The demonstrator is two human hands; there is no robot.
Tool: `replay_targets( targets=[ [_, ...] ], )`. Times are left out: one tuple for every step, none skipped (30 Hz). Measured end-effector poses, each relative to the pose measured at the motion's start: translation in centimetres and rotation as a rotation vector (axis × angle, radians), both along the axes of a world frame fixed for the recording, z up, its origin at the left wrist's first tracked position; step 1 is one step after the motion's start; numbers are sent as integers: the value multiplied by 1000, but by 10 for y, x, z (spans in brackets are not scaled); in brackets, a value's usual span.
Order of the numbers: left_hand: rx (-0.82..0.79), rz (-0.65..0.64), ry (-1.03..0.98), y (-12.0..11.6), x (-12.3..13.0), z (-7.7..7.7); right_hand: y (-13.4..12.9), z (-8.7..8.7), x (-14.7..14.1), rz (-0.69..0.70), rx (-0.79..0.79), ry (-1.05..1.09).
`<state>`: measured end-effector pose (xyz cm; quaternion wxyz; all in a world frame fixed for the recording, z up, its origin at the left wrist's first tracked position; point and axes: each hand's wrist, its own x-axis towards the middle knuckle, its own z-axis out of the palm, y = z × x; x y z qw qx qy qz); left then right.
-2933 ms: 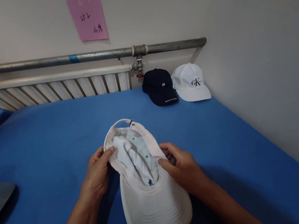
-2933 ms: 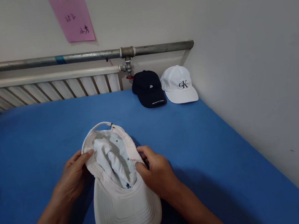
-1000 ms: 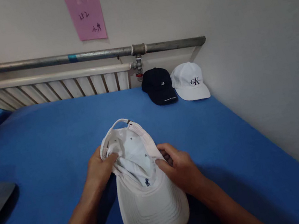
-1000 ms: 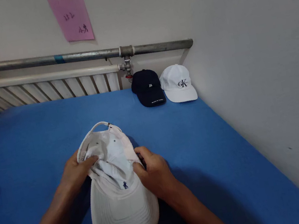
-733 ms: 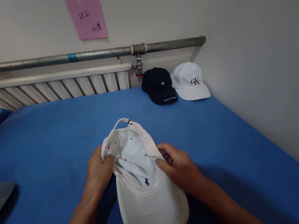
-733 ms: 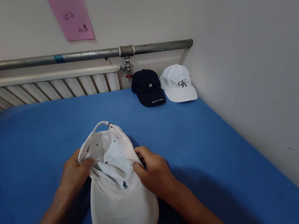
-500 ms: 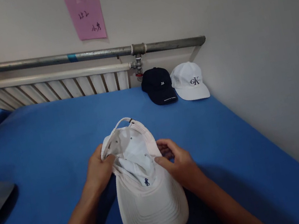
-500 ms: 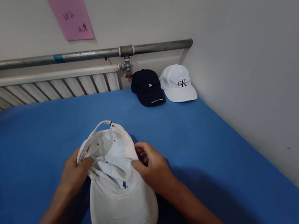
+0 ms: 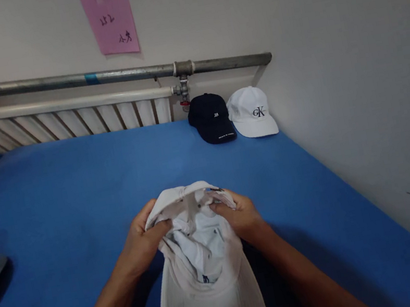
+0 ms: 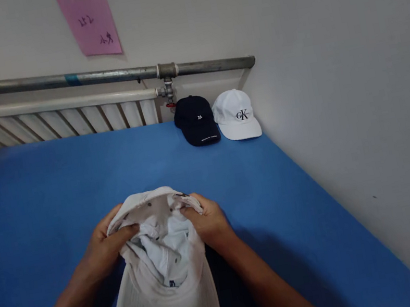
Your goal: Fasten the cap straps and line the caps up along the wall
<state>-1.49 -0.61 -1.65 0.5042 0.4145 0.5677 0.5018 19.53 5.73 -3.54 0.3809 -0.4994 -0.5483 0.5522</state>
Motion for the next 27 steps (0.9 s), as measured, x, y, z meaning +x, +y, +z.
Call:
replay_targets(
  targets=[
    [-23,7,-17,1,0,0,0,-1,0,-9,-2,9],
    [-45,20,-35,1,1,0,0,-2,0,-16,-4,18],
    [-63,35,-53,2,2,0,0,-2,0,-19,-6,28],
    [-75,46,-68,2,3,0,0,-2,0,-19,-8,37],
    [-81,51,-83,2,3,0,0,-1,0,-20,-13,46],
    [-85,55,-95,3,4,0,0,0,0,-23,-20,52],
    [-90,57,-104,3,4,0,0,1,0,-27,-28,57],
    [-94,58,-113,3,5,-1,0,2,0,-32,-35,64],
    [-96,62,-124,4,5,-1,0,3,0,-37,-40,72],
    [-96,68,-136,4,6,-2,0,4,0,-40,-43,78],
    [-95,71,-149,5,6,-3,0,5,0,-42,-44,83],
    [-91,73,-163,5,6,-4,0,5,0,-45,-44,84],
    [-87,75,-175,5,7,-4,0,5,0,-47,-43,83],
    [-84,79,-183,5,7,-5,0,5,0,-49,-41,80],
    [-86,80,-189,6,7,-5,0,4,0,-51,-39,74],
    [-88,79,-194,6,8,-5,0,4,0,-50,-38,67],
    [-90,80,-200,6,8,-6,0,4,0,-48,-40,63],
    [-94,82,-205,6,8,-6,0,3,-1,-46,-42,60],
    [-97,83,-210,6,9,-6,0,3,-1,-48,-41,60],
    [-99,85,-214,6,9,-6,0,3,-1,-50,-38,62],
    [-99,87,-218,7,10,-5,0,3,-1,-52,-34,68],
    [-97,91,-222,7,10,-5,0,3,-2,-56,-31,75],
    [-97,93,-225,7,11,-4,0,3,-2,-57,-30,78],
    [-97,94,-230,8,11,-4,0,3,-2,-57,-31,76],
    [-99,97,-235,8,11,-3,0,3,-2,-57,-34,72],
    [-104,99,-240,8,12,-3,0,3,-2,-55,-37,65],
    [-110,102,-242,7,12,-3,0,3,-2,-55,-37,60]
  ],
)
